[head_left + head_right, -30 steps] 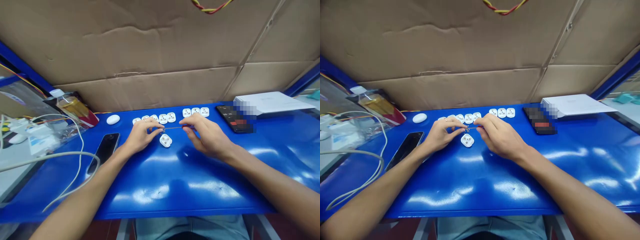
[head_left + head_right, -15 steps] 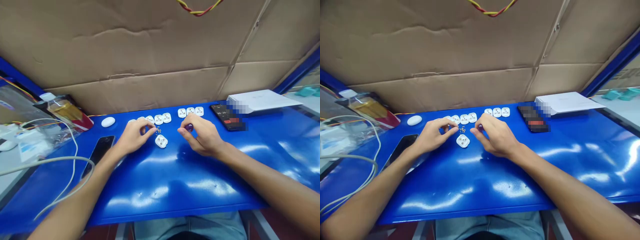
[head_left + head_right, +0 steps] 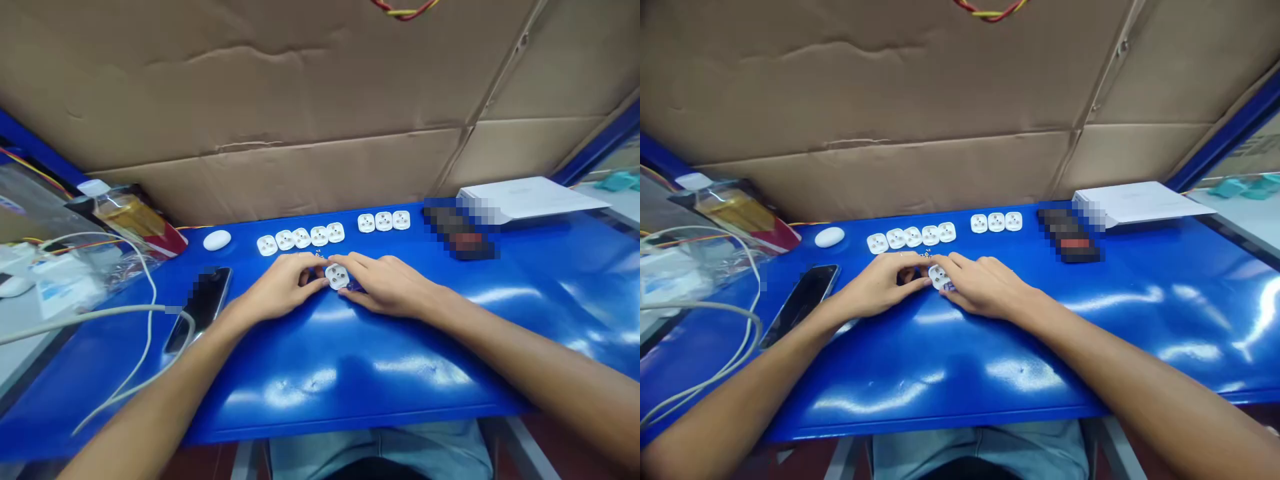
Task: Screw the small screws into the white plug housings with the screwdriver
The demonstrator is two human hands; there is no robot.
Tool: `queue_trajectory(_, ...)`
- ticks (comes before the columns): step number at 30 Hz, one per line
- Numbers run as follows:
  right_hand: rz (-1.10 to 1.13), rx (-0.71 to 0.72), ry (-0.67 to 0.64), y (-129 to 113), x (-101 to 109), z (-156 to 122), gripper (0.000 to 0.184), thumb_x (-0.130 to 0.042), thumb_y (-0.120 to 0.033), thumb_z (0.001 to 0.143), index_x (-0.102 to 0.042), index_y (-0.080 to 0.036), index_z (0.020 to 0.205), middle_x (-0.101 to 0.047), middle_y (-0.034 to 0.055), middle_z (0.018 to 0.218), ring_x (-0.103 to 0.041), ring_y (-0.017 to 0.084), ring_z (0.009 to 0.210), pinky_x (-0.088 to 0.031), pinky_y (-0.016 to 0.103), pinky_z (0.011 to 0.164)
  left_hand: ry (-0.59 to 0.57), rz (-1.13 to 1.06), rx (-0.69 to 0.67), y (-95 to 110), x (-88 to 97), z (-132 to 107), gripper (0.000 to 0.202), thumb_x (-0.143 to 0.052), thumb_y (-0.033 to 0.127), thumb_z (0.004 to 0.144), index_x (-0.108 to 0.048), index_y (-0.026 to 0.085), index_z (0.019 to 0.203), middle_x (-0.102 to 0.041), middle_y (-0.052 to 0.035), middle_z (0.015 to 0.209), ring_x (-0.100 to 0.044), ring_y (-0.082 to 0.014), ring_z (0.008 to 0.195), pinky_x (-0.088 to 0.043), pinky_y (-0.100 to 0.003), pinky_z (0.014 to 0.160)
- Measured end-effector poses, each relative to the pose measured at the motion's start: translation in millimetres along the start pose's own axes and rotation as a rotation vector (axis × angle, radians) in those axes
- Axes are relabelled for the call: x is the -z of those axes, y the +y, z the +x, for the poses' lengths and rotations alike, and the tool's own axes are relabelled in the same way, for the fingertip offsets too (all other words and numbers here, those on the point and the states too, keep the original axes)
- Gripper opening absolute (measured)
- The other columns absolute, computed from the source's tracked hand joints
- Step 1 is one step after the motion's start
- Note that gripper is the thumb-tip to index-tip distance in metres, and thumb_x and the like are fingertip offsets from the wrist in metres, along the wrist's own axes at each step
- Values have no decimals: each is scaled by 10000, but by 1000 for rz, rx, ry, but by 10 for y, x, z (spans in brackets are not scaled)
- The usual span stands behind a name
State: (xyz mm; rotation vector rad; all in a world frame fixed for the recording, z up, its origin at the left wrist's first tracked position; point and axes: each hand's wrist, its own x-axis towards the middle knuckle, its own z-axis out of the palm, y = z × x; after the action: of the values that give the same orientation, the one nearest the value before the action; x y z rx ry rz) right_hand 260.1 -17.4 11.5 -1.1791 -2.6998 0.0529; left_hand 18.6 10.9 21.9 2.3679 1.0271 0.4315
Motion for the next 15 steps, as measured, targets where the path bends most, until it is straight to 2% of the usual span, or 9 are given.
queue_trajectory(5,-36,-100,-30,96,-21,30,414,-507,-403,1064,-540,-183,1413,-708,118,1263,-736,266,867,-489,342,625,88,8,66,-26,-12,-5,401,-619,425,995,-710,182,1301,-742,-33,873,-591,-163,666,-450,-295,646)
queue_trajectory(7,-42,-150,-2,207,-27,31,403,-494,-402,1065,-547,-175,1393,-703,136,1290,-740,291,944,-520,359,679,95,12,67,-34,18,-12,341,-625,416,991,-742,188,1216,-741,-24,863,-595,-158,657,-454,-294,646)
queue_trajectory(11,-31,-241,94,480,-77,62,402,-521,-411,1048,-556,-162,1362,-683,177,1349,-703,333,1115,-557,412,831,15,-3,4,-49,47,-14,259,-606,385,998,-775,192,955,-716,-14,780,-610,-160,660,-439,-292,639)
queue_trajectory(15,-25,-293,121,624,-158,150,452,-512,-383,1051,-508,-131,1426,-656,197,1390,-669,345,1186,-551,448,918,23,-19,16,-51,30,-4,289,-598,396,998,-767,177,915,-670,-8,702,-577,-157,626,-411,-291,619)
